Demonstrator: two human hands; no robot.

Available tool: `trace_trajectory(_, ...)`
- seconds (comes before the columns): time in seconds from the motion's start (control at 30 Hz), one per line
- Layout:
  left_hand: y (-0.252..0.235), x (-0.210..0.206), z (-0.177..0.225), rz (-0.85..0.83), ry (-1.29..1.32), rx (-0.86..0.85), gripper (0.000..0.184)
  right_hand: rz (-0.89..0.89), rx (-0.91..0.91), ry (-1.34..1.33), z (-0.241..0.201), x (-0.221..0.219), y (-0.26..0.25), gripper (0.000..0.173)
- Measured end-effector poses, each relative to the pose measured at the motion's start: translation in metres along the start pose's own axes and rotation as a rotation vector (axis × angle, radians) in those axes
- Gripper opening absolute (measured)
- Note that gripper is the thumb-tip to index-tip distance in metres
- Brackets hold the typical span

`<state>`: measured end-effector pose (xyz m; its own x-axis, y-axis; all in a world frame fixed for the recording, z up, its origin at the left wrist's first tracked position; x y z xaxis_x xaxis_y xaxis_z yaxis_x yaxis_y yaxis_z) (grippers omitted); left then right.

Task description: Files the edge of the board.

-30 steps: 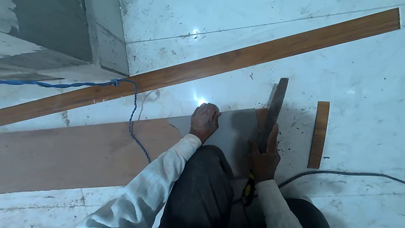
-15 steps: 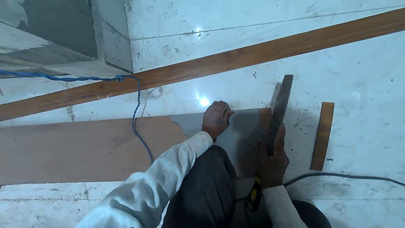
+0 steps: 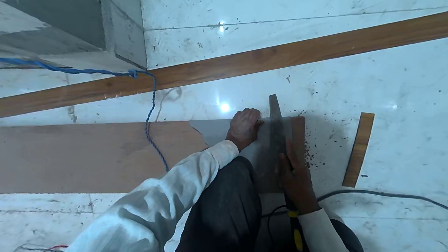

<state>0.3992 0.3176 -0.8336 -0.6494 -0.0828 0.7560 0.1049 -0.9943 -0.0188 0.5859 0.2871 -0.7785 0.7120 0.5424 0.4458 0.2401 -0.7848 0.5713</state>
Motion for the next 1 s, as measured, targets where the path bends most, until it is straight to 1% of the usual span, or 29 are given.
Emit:
trace_trajectory(0.2,0.000,0.000,-0.003,-0.013,0.040,-0.010,0.016,-0.024,-0.075,0.067,-0.010,0.001,0.002,0.054)
trace_trajectory(0.27,0.001,-0.001,-0.003,0.011,0.050,-0.019,0.014,-0.013,-0.102,0.156,-0.021,0.001,0.004,0.055)
trace_trajectory(0.4,-0.002,0.001,-0.003,0.004,0.027,-0.016,0.016,0.034,-0.036,0.365,-0.036,-0.004,-0.004,0.054)
trace_trajectory(0.63,-0.002,-0.001,-0.003,0.023,0.032,-0.029,0.015,0.047,0.010,0.314,-0.020,-0.003,0.002,0.054)
trace_trajectory(0.73,0.001,-0.002,-0.002,0.007,0.026,-0.034,0.017,0.046,0.014,0.349,-0.018,-0.006,-0.014,0.056)
trace_trajectory(0.83,-0.002,0.002,-0.002,-0.008,0.037,-0.010,0.019,0.029,0.053,0.216,-0.012,0.000,-0.024,0.056)
trace_trajectory(0.93,-0.003,0.004,-0.003,-0.030,0.084,0.079,0.020,0.038,-0.001,-0.022,-0.003,0.012,-0.002,0.056)
trace_trajectory(1.0,-0.004,0.005,-0.003,-0.063,0.105,0.170,0.024,0.031,-0.048,-0.106,-0.003,0.019,0.009,0.059)
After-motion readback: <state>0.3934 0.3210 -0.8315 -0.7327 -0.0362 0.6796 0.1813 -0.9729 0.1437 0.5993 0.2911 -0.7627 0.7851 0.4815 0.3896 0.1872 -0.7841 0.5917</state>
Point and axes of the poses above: each hand's wrist, its own y-axis away from the middle knuckle, its own x-axis out of the back of the hand, z = x × y, the point moved 4 cm from there along -y, towards the middle knuckle, and after that the axes turned 3 degrees about -y, right-handed, at the moved point
